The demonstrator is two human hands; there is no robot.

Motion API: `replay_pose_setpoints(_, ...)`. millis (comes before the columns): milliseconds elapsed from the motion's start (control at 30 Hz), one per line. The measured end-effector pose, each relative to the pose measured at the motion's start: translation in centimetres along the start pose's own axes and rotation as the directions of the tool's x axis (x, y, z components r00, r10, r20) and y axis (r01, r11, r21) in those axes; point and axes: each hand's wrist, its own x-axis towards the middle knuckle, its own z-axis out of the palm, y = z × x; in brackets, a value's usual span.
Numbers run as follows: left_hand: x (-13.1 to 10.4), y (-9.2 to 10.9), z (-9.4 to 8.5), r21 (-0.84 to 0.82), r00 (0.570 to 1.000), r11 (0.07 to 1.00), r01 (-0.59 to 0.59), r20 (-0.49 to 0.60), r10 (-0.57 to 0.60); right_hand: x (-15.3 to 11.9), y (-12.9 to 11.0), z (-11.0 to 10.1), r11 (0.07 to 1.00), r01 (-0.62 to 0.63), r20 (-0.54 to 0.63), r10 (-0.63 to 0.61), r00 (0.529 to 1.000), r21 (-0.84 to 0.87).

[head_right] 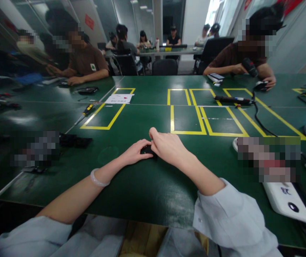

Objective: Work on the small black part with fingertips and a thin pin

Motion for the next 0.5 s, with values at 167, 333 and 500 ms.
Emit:
replay_pose_setpoints(167,-0.01,0.01,0.03,0.004,1.0,1.0,0.019,0.005,-0.019,0.15,0.16,0.17,0.999,-0.004,0.003,0.004,1.0,-0.038)
replay_pose_setpoints(333,-0.01,0.27,-0.18,-0.01,1.0,1.0,0.015,0.017,-0.014,0.22,0.42,0.45,0.999,-0.008,-0.019,0.007,1.0,-0.052)
replay_pose_setpoints(500,-0.01,0.12,-0.1,-0.006,1.0,1.0,0.015,0.007,-0.015,0.07,0.43,0.35,0.999,0.006,-0.035,-0.008,0.999,-0.033)
